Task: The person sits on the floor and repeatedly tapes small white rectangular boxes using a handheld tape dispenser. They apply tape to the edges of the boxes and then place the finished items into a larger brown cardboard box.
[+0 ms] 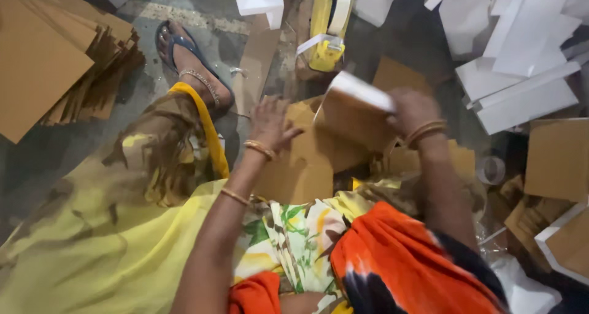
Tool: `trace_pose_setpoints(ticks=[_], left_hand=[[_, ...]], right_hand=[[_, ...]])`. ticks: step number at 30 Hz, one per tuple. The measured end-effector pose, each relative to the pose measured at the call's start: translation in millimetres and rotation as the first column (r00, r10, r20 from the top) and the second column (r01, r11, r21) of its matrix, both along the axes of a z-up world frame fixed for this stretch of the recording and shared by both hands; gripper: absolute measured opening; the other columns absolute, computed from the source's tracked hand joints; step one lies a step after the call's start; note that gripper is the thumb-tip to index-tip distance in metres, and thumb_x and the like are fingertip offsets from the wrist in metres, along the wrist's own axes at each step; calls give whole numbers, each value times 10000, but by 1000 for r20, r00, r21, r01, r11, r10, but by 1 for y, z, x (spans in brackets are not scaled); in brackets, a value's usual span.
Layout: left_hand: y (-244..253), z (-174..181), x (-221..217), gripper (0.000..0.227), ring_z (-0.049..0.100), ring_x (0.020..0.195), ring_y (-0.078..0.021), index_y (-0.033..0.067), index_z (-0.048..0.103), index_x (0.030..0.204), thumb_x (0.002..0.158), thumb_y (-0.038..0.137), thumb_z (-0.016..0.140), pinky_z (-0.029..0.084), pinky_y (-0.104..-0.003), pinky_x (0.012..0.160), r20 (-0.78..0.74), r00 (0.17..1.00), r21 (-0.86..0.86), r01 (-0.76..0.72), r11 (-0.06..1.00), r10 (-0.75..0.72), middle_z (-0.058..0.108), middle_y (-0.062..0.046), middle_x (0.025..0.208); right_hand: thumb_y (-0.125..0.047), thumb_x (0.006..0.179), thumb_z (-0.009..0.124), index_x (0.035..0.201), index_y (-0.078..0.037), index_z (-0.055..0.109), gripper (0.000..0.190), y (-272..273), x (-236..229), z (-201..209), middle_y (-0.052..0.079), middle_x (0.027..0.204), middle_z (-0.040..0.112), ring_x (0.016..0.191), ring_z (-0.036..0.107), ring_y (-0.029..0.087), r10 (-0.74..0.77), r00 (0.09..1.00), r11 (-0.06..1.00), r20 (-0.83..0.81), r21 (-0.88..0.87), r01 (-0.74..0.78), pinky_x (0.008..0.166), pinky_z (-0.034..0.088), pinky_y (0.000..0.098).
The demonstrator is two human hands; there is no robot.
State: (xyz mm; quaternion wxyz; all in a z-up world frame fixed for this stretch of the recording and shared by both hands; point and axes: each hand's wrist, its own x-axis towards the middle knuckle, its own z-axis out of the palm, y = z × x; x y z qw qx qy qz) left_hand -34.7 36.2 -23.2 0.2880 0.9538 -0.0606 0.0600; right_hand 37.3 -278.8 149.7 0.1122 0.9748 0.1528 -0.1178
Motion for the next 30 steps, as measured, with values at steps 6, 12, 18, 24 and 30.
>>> trace_pose_setpoints(ticks=[6, 12, 18, 24, 30], left_hand=[[34, -1, -27, 808, 524, 1238, -364, 131, 481, 1428, 761, 429, 825, 460, -489, 995, -309, 931, 75, -179, 981, 193, 511, -154, 1389], [26, -9, -30, 755, 617, 1141, -394, 141, 507, 1325, 712, 426, 844, 539, -478, 900, -188, 953, 56, -233, 971, 239, 571, -173, 1285], [43, -3, -28, 899, 699, 950, -445, 129, 405, 1508, 778, 482, 792, 567, -533, 798, -443, 866, 151, -184, 971, 233, 683, -248, 1119], [43, 9, -14, 687, 700, 996, -455, 108, 630, 1255, 798, 607, 753, 554, -547, 852, -611, 760, 200, -121, 972, 220, 725, -257, 1064], [31, 13, -14, 730, 694, 997, -430, 152, 585, 1321, 788, 629, 729, 538, -554, 836, -563, 810, 97, -131, 987, 163, 749, -191, 1003]], right_hand=[[-419, 943, 771, 1186, -94, 717, 409, 39, -10, 143, 133, 934, 727, 798, 711, 275, -65, 981, 982, 182, -166, 96, 705, 585, 442], [-280, 1008, 694, 1452, -48, 474, 547, 97, -58, 191, 155, 1315, 553, 1156, 575, 204, 201, 972, 343, 123, 920, -188, 1019, 460, 412], [-298, 991, 735, 1410, -78, 570, 501, 84, -5, 75, 189, 1448, 569, 1300, 577, 402, 90, 979, 678, 185, 708, -197, 1042, 495, 483], [-493, 848, 744, 1428, -108, 522, 731, -34, 19, -54, 201, 1469, 481, 1248, 547, 437, -283, 956, 924, -84, 243, 295, 1017, 454, 538], [-254, 967, 765, 1453, -103, 526, 562, -141, 81, -82, 192, 1550, 422, 1414, 476, 409, -567, 775, 720, 278, 624, 303, 1154, 433, 524]])
